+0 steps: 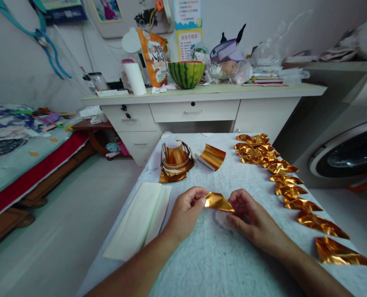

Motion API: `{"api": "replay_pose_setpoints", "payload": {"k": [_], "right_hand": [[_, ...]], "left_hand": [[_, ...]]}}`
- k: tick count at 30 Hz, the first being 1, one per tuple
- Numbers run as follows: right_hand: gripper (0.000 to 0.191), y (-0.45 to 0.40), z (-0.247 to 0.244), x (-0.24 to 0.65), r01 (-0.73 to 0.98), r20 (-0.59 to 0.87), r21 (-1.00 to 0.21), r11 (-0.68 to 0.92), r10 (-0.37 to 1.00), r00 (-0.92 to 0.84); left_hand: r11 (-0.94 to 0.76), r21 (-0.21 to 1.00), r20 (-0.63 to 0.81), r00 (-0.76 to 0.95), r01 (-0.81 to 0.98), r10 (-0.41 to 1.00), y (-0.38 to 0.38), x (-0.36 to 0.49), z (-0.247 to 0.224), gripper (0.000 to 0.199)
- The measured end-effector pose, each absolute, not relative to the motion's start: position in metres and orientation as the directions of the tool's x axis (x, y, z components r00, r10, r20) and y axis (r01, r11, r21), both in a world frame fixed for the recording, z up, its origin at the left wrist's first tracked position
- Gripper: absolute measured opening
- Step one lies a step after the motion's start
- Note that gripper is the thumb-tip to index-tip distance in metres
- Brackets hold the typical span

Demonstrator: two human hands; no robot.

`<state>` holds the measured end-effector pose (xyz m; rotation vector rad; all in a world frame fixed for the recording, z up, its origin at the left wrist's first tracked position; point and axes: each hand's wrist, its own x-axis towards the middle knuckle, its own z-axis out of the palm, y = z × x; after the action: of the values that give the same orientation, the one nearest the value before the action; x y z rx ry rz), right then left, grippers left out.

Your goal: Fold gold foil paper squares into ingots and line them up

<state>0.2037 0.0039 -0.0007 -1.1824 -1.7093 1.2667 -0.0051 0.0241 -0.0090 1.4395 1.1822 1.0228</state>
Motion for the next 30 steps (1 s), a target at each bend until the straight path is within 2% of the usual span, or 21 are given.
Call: {"api": "replay_pose_setpoints", "payload": {"k": [4, 11, 16, 30], "right_hand": [[0.010, 0.005, -0.002, 0.204, 0.363, 0.014, -0.921, 0.143, 0.942, -0.335], [0.011, 0.008, -0.002, 0.206, 0.417, 0.054, -0.892, 0.174, 0.957, -0.284], [0.010, 0.007, -0.003, 0.205, 0.457, 0.075, -0.865, 0.209, 0.953, -0.294], [0.007, 0.005, -0.004, 0.203, 0.542, 0.034, -0.819, 0.188, 0.959, -0.281]], "left_hand": [[-0.053, 0.979, 0.014, 0.192, 0.197, 0.981, 0.022, -0.006, -0.008, 0.020], [-0.154, 0.928, 0.076, 0.234, 0.338, 0.969, 0.016, -0.004, 0.001, 0.026], [-0.226, 0.866, 0.126, 0.244, 0.446, 0.962, 0.015, -0.004, 0.002, 0.022], [-0.392, 0.717, 0.226, 0.339, 0.576, 0.913, 0.013, -0.002, -0.002, 0.020]]}}
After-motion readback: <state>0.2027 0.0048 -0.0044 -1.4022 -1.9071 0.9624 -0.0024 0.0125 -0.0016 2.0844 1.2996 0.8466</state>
